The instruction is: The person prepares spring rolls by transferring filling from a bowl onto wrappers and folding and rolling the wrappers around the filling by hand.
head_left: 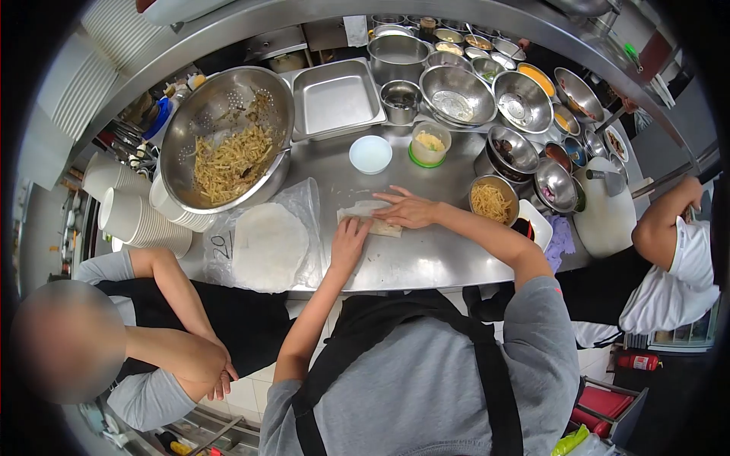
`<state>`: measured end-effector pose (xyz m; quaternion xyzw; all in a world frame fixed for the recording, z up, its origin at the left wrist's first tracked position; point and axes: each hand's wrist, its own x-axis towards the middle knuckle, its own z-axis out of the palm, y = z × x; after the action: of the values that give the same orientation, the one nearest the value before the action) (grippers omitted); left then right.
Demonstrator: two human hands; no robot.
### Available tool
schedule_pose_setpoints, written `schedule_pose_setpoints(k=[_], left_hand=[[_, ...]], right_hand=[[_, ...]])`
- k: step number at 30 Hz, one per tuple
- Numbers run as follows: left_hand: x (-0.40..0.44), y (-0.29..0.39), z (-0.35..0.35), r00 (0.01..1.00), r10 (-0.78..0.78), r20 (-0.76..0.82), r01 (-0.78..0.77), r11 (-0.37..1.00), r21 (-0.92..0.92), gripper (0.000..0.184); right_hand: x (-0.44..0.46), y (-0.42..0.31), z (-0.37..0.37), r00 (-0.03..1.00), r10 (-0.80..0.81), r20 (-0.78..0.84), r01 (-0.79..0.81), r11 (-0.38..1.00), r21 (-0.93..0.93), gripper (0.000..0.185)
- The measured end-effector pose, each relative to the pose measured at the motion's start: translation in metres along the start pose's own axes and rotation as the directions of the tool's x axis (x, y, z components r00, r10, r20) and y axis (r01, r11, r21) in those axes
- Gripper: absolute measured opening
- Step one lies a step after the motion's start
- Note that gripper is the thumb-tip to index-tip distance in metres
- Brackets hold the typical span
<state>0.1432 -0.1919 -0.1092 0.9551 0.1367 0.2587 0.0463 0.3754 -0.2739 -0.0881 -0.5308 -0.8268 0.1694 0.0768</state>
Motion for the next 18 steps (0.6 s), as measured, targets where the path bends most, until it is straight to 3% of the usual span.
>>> schedule_pose_setpoints(k=[5,8,11,14,17,18], left_hand=[[0.002,-0.009,0.001,0.999,-0.032,0.004,0.032,0.998,-0.058,0.036],[0.004,-0.008,-0.001,1.000,-0.024,0.006,0.024,0.996,-0.086,0.034],[0.003,-0.012,0.000,1.000,-0.024,0.016,0.026,0.995,-0.101,0.034],[0.002,-0.010,0.000,0.999,-0.034,0.011,0.035,0.995,-0.093,0.034],[0.001,-0.011,0.001,0.999,-0.032,0.016,0.033,0.996,-0.082,0.033],[0.002,-0.012,0.002,0.999,-0.028,0.018,0.030,0.996,-0.080,0.033]], right_hand=[[0.015,-0.001,-0.013,0.999,0.001,0.052,-0.002,1.000,0.010,0.048],[0.048,0.003,0.012,0.996,-0.044,-0.073,0.044,0.999,0.001,0.047],[0.028,0.008,0.027,0.977,0.051,-0.206,-0.043,0.998,0.041,0.047],[-0.008,0.013,0.008,0.971,0.110,-0.212,-0.135,0.985,-0.111,0.038],[-0.003,0.005,-0.028,0.901,0.311,-0.303,-0.335,0.941,-0.032,0.030],[0.006,0.009,-0.029,0.838,0.281,-0.467,-0.335,0.941,-0.035,0.028]])
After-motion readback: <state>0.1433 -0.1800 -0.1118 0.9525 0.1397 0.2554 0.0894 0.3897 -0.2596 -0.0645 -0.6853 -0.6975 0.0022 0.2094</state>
